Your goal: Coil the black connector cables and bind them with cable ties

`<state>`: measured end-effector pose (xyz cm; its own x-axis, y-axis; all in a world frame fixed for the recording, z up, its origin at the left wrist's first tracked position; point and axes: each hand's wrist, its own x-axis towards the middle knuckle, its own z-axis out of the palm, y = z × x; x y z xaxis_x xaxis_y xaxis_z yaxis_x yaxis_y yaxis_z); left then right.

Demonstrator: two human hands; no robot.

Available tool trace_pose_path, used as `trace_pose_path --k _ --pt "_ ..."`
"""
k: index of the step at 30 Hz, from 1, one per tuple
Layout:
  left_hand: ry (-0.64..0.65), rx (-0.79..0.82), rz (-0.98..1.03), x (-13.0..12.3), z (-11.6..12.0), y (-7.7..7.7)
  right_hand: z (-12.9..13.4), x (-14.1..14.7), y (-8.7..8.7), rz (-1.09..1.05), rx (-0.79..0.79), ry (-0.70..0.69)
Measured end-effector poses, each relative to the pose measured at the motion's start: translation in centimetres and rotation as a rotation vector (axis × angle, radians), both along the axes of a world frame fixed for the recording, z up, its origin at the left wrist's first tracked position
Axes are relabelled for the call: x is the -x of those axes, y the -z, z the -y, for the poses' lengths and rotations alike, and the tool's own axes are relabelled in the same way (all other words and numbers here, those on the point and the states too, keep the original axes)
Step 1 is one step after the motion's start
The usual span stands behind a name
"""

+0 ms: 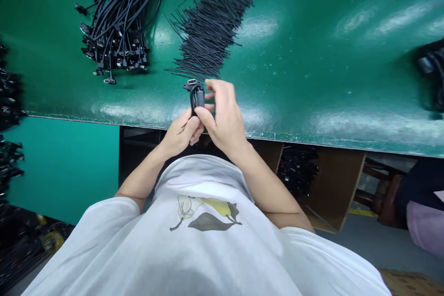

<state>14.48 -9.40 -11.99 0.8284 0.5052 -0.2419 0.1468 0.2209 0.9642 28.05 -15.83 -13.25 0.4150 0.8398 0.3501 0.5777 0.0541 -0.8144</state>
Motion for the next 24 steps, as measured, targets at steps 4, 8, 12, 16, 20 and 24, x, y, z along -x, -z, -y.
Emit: trace_pose_path --k 4,8,12,16,20,24 --pt "0.024 0.211 0.062 -0.4 0.5 -0.1 0.0 0.5 0.1 -0.024 0.034 -0.002" --pt "-0.082 0.491 0.184 -1.0 1.1 0.2 -0.3 1.0 0.0 -0.139 0.064 0.035" --pt "-0.202 0.64 0.205 -1.7 1.6 0.2 -0.6 0.9 0.1 -0.211 0.066 0.019" --pt "-0.249 0.635 0.157 -2.3 1.7 0.3 -0.5 0.5 0.5 -0.28 0.048 0.026" --pt "-0.273 0.566 0.032 -2.3 1.8 0.9 -0.3 0.6 1.2 -0.514 0.08 -0.018" --pt "-0.265 0.521 -0.036 -2.3 1.6 1.4 -0.4 0.7 1.8 -0.888 0.071 -0.125"
